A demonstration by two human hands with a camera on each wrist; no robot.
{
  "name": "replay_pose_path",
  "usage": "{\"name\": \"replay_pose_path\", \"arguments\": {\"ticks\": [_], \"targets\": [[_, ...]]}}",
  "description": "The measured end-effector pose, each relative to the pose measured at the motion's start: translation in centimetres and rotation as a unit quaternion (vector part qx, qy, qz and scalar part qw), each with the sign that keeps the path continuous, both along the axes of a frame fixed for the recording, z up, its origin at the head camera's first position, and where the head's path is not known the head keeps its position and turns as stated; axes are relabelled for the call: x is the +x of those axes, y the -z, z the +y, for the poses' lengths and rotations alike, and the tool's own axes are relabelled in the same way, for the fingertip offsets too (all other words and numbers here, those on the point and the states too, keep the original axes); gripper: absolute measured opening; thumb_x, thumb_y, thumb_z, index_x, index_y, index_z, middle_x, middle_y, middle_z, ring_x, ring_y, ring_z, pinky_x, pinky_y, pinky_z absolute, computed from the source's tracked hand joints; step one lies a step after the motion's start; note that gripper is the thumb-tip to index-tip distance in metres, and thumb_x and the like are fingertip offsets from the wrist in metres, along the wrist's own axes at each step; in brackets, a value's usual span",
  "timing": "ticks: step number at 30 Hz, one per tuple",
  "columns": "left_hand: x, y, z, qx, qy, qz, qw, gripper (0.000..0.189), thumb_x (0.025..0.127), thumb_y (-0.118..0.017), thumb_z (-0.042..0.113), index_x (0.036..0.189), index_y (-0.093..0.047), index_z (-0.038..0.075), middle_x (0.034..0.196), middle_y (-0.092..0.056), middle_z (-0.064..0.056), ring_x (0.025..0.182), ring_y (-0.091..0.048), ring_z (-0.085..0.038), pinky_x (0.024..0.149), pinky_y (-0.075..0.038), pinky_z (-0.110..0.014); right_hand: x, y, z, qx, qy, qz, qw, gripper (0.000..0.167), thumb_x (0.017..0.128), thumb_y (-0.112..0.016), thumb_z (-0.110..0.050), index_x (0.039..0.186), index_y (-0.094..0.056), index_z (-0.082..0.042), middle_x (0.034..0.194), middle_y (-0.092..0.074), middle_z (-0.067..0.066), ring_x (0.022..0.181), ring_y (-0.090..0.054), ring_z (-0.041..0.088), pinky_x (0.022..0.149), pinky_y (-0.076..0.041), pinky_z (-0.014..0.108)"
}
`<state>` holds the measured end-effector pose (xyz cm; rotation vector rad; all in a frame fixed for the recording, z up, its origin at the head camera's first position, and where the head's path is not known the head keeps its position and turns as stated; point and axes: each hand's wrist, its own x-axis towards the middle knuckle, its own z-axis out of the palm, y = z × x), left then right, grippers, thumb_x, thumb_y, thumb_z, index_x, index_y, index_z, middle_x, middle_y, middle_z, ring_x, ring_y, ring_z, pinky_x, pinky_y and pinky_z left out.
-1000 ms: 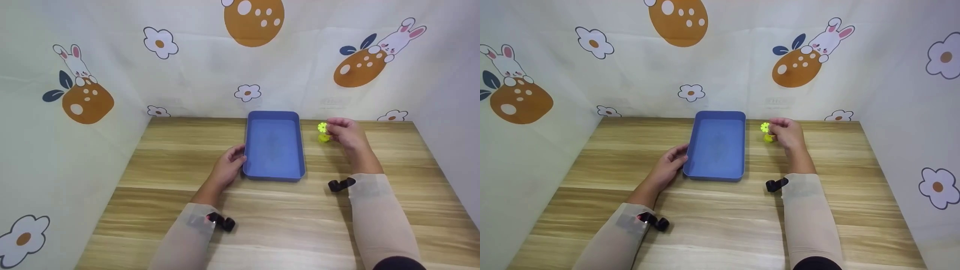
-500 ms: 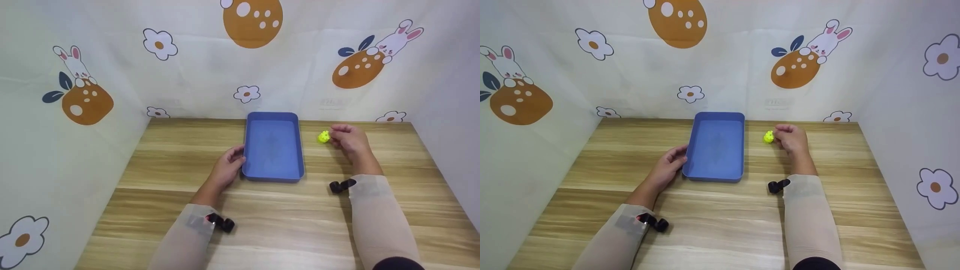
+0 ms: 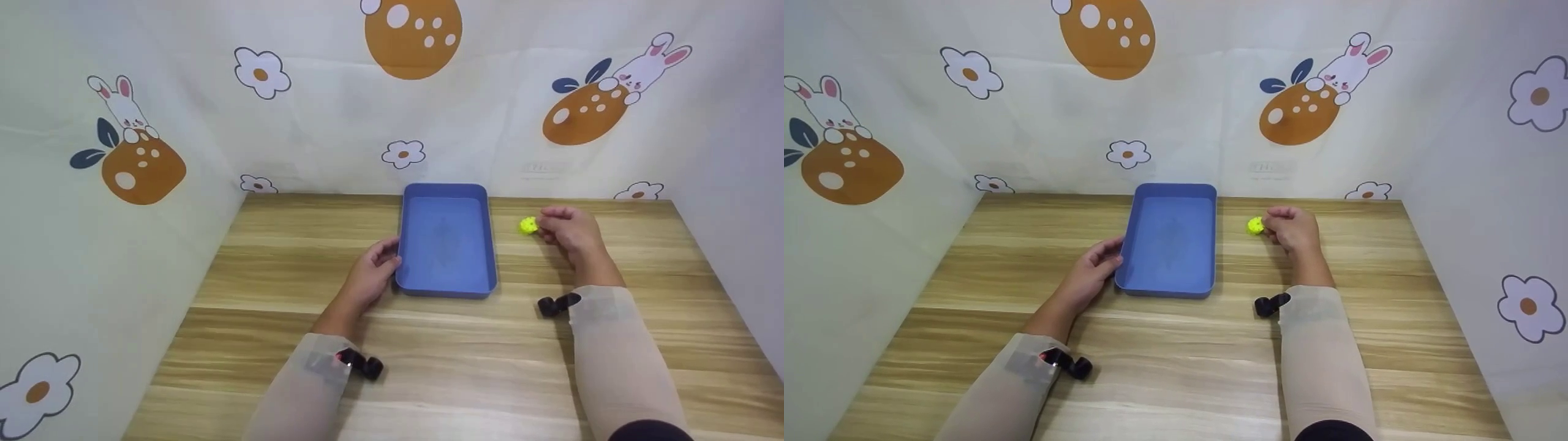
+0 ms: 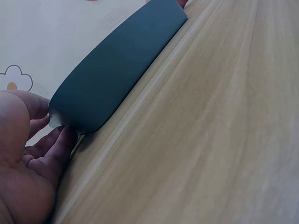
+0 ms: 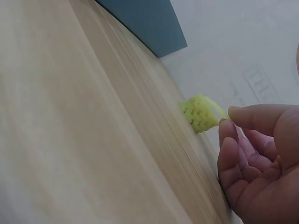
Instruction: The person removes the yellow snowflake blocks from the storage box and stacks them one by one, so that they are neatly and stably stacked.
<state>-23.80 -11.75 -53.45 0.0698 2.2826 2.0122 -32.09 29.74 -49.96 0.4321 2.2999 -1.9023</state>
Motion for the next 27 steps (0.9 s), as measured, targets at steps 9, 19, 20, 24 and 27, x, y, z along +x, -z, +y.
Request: {"name": "replay_pose_path", "arguments": {"ticks": [9,19,20,24,27], "targets": [[0.1,-0.1,-0.1,-0.006,0.000,0.003,1.0000,0.046,0.105,-0.063,0.008,0.151,-0.059,0.007,0.154,-0.061,-0.015,0.140,-0.062,-0.032,0.120,-0.052,-0.043,0.1,0.2,-0.1,0.004,-0.001,0.000,1.0000,0.044,0.100,-0.075,-0.015,0.138,-0.061,0.002,0.088,-0.076,-0.012,0.080,-0.071,0.006,0.075,-0.063,0.021],[0.0,-0.1,0.0,0.001,0.001,-0.002,1.0000,0.047,0.105,-0.064,0.008,0.152,-0.059,0.008,0.155,-0.060,-0.015,0.141,-0.060,-0.032,0.121,-0.051,-0.044,0.3,-0.7,0.0,-0.037,0.024,-0.002,0.9990,0.039,0.102,-0.073,-0.019,0.136,-0.062,-0.002,0.095,-0.075,-0.006,0.081,-0.071,0.010,0.075,-0.063,0.024],[0.0,-0.1,0.0,0.004,0.002,-0.001,1.0000,0.048,0.104,-0.064,0.008,0.152,-0.058,0.007,0.155,-0.060,-0.016,0.141,-0.060,-0.033,0.122,-0.051,-0.044,0.4,-0.9,-0.1,-0.046,0.026,-0.005,0.9986,0.038,0.102,-0.073,-0.021,0.135,-0.062,-0.004,0.098,-0.075,-0.006,0.084,-0.071,0.011,0.076,-0.063,0.025],[0.0,0.0,-0.2,0.012,0.003,0.001,0.9999,0.050,0.104,-0.063,0.007,0.153,-0.056,0.003,0.155,-0.059,-0.020,0.144,-0.058,-0.037,0.123,-0.049,-0.047,0.6,-2.2,-0.6,-0.066,0.023,-0.011,0.9975,0.037,0.103,-0.072,-0.030,0.134,-0.063,-0.011,0.110,-0.072,-0.005,0.098,-0.071,0.015,0.089,-0.064,0.029],[0.0,0.0,-0.4,0.016,-0.006,-0.001,0.9999,0.051,0.104,-0.063,0.007,0.154,-0.053,0.000,0.156,-0.057,-0.022,0.146,-0.056,-0.039,0.125,-0.047,-0.048,0.6,-3.2,-1.2,-0.063,0.017,0.000,0.9979,0.036,0.104,-0.070,-0.033,0.134,-0.064,-0.014,0.113,-0.071,-0.005,0.102,-0.068,0.015,0.095,-0.063,0.027]]}}
